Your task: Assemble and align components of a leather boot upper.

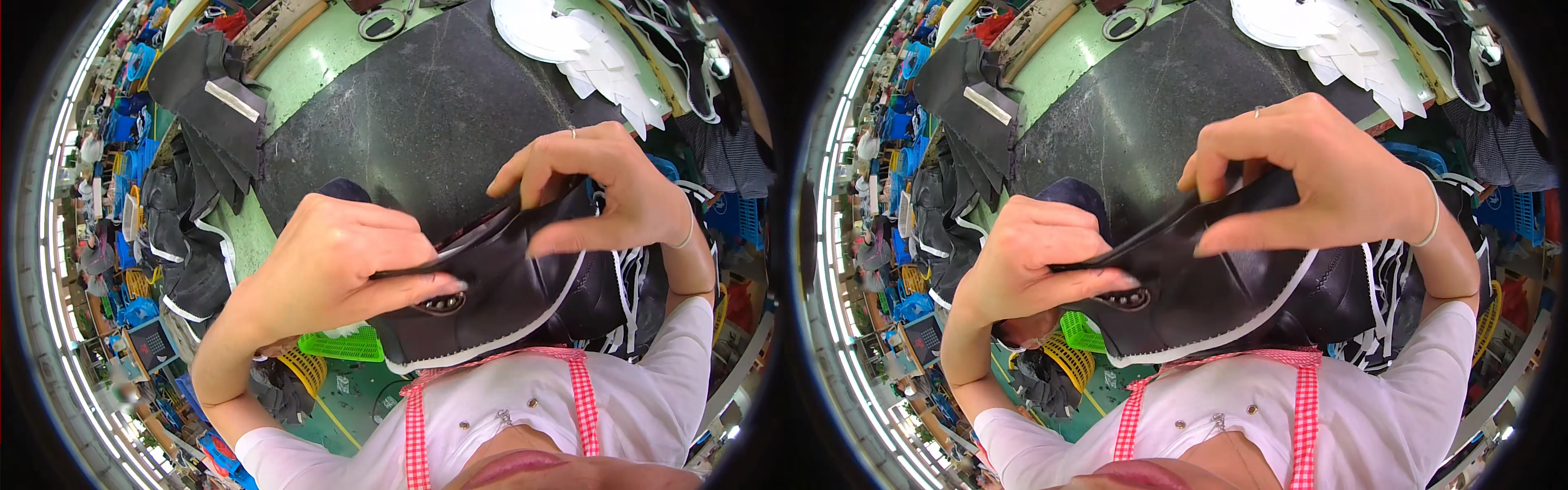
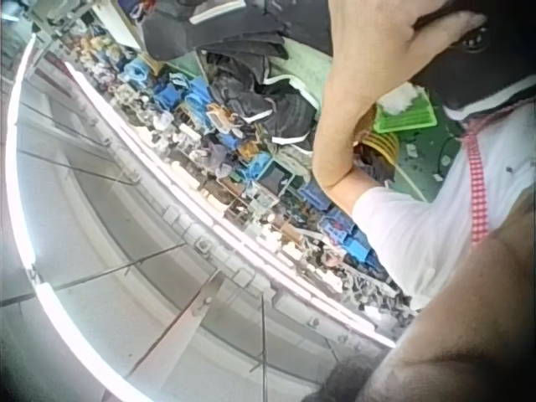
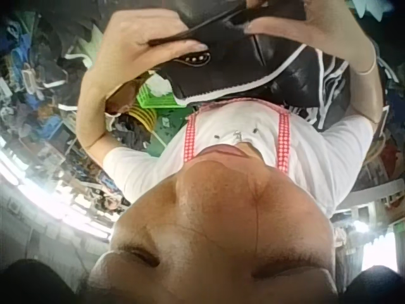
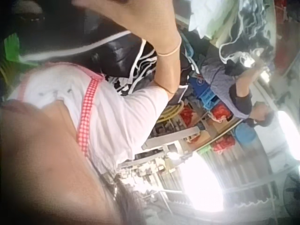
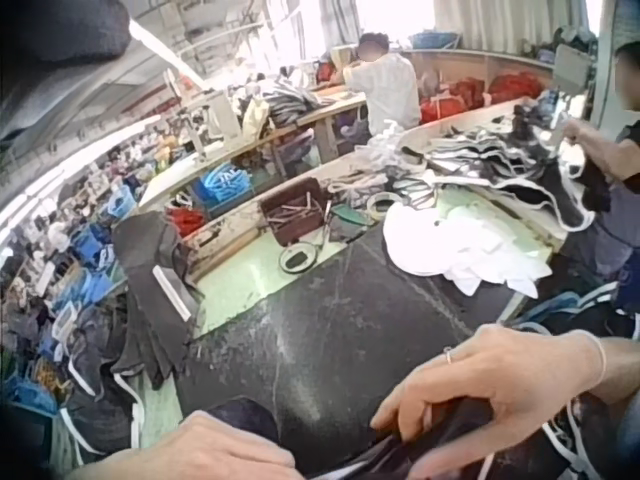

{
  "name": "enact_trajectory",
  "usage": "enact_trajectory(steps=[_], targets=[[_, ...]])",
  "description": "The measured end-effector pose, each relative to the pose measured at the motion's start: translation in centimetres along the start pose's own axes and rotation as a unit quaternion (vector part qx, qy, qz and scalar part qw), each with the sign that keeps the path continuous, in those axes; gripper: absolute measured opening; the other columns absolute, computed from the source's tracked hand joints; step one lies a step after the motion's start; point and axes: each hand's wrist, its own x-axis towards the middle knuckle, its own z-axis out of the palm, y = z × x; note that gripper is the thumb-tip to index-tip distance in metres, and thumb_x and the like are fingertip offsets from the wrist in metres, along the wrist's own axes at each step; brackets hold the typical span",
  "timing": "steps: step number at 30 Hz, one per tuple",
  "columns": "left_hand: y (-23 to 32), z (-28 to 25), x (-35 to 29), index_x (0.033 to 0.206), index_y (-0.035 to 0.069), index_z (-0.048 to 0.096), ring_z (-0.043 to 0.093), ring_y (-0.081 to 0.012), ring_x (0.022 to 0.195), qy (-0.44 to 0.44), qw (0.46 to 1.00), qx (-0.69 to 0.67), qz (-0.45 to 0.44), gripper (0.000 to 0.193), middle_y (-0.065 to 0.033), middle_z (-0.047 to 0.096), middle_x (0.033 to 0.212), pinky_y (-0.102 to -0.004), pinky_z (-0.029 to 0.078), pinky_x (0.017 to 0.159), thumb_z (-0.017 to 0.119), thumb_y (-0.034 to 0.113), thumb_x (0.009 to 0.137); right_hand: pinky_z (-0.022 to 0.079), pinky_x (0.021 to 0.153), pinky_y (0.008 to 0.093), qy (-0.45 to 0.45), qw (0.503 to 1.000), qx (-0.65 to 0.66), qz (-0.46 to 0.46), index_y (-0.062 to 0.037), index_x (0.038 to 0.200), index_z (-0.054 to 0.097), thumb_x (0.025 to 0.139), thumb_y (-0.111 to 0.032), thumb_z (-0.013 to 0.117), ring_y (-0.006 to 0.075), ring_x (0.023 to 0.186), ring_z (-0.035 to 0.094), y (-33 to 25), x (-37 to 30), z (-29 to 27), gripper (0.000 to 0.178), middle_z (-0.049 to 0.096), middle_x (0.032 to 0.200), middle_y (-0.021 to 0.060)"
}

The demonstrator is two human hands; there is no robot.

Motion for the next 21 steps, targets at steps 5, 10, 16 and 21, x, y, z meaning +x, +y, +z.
enact_trajectory(steps=[5,10,16,21], targets=[[-0.5,-0.6,0.1,0.079,0.004,0.068,0.054,-0.0227,0.055,-0.011,0.999,-0.032,0.018,0.022,-0.0058,0.055,0.064,-0.0333,0.038,0.048,0.085,0.014,0.067,0.049,0.068,0.0270,0.015,0.997,0.065,0.023,-0.0028,0.077,0.055,0.078,-0.008,0.080,0.0166,0.074,0.062,0.8,-0.7,-0.4,0.026,0.067,0.085,0.0069],[1.5,-1.0,1.4,0.082,0.004,0.070,0.056,-0.0232,0.064,0.031,0.996,0.087,0.021,0.024,-0.0050,0.059,0.071,-0.0346,0.040,0.054,0.084,0.017,0.068,0.049,0.067,0.0274,0.087,0.995,0.020,-0.049,-0.0025,0.075,0.053,0.074,-0.004,0.081,0.0184,0.077,0.062,0.5,-0.3,0.6,0.028,0.065,0.086,0.0076],[1.5,-0.1,2.1,0.082,0.002,0.070,0.058,-0.0219,0.057,0.014,0.997,0.081,-0.015,0.013,-0.0054,0.060,0.071,-0.0322,0.043,0.050,0.078,0.011,0.075,0.047,0.070,0.0251,0.149,0.987,0.056,-0.017,-0.0010,0.082,0.057,0.079,-0.003,0.077,0.0124,0.078,0.059,-0.2,-0.6,1.5,0.021,0.063,0.087,0.0048],[0.4,-1.0,1.8,0.089,0.002,0.072,0.063,-0.0223,0.063,0.041,0.998,-0.004,0.052,0.020,-0.0089,0.068,0.082,-0.0304,0.047,0.054,0.080,0.008,0.072,0.045,0.081,0.0248,0.107,0.936,0.303,0.144,-0.0011,0.083,0.056,0.086,-0.010,0.070,0.0107,0.090,0.056,-0.1,-1.7,0.4,0.017,0.063,0.101,0.0126]])
